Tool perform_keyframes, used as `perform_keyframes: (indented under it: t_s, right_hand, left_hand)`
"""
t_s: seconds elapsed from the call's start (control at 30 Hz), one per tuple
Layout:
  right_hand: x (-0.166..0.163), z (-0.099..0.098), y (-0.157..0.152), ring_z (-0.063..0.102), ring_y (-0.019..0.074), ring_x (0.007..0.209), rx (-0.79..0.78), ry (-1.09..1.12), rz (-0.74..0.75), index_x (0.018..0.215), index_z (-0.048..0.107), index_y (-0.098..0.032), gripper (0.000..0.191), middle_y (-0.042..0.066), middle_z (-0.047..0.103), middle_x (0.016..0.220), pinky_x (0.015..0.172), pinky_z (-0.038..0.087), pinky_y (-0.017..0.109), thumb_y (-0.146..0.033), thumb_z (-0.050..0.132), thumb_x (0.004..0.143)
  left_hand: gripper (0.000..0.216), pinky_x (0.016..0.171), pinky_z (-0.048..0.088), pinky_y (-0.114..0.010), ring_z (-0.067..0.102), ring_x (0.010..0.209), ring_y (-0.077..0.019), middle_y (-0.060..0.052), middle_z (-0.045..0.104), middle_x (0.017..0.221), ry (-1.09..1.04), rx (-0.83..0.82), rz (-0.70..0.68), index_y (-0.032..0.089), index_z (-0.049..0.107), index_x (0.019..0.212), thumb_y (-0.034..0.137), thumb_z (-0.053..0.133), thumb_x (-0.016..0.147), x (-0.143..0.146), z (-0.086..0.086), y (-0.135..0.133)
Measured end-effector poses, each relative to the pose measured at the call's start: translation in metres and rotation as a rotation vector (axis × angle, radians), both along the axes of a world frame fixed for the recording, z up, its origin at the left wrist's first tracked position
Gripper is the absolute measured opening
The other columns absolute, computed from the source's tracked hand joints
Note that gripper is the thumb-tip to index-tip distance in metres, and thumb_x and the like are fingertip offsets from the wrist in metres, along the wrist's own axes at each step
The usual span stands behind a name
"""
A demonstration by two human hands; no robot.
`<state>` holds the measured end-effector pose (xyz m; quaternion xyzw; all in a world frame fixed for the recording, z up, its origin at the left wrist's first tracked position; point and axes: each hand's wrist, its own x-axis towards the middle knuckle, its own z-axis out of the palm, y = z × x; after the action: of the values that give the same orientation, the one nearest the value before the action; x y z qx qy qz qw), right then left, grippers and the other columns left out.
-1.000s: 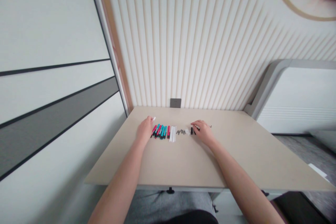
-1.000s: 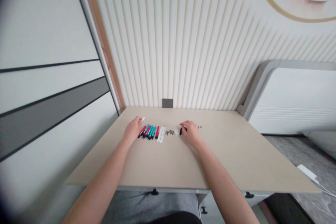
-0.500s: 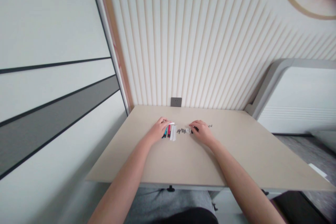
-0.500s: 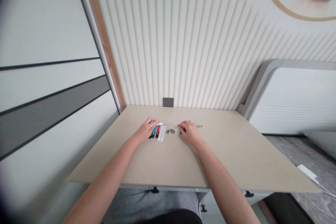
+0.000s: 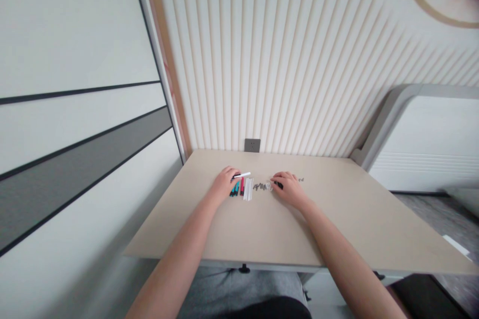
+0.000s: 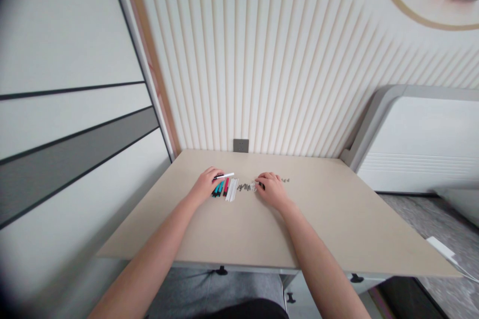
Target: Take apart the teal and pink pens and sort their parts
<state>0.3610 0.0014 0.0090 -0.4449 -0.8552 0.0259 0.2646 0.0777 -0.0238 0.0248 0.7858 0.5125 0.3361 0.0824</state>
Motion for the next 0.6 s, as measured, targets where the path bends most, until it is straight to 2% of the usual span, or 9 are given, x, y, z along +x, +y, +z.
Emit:
perform_keyframes:
  t_s: [0.33, 0.43, 0.6]
  right_hand:
    - [0.0014, 0.0024, 0.0018, 0.058, 0.0218, 0.101, -0.089, -0.050, -0.061, 0.088, 0.073, -0.023, 0.018, 0.006, 0.070, 0.101, 0.089, 0.037, 0.035, -0.029, 0.055, 0.089]
    - [0.0011, 0.0034, 0.0030, 0.062, 0.0216, 0.095, -0.101, 0.068, -0.045, 0.086, 0.072, -0.021, 0.019, 0.006, 0.072, 0.094, 0.087, 0.041, 0.034, -0.027, 0.054, 0.088]
    - [-0.0028, 0.0060, -0.0010, 0.067, 0.0179, 0.075, -0.195, 0.378, -0.016, 0.090, 0.070, -0.020, 0.019, 0.005, 0.073, 0.082, 0.071, 0.049, 0.028, -0.029, 0.054, 0.086]
  left_hand:
    - [0.018, 0.088, 0.046, -0.032, 0.058, 0.096, -0.0192, -0.005, 0.060, 0.097, -0.006, 0.017, -0.015, 0.019, 0.066, 0.096, 0.028, 0.051, 0.093, -0.0020, -0.0064, 0.0024]
    - [0.018, 0.088, 0.045, -0.031, 0.058, 0.096, -0.0194, -0.005, 0.062, 0.098, 0.002, 0.008, -0.044, 0.020, 0.065, 0.096, 0.028, 0.050, 0.094, -0.0021, -0.0065, 0.0025]
    - [0.018, 0.086, 0.045, -0.031, 0.061, 0.094, -0.0191, -0.005, 0.066, 0.098, -0.019, -0.034, -0.134, 0.020, 0.063, 0.101, 0.030, 0.049, 0.094, 0.0033, -0.0060, 0.0003]
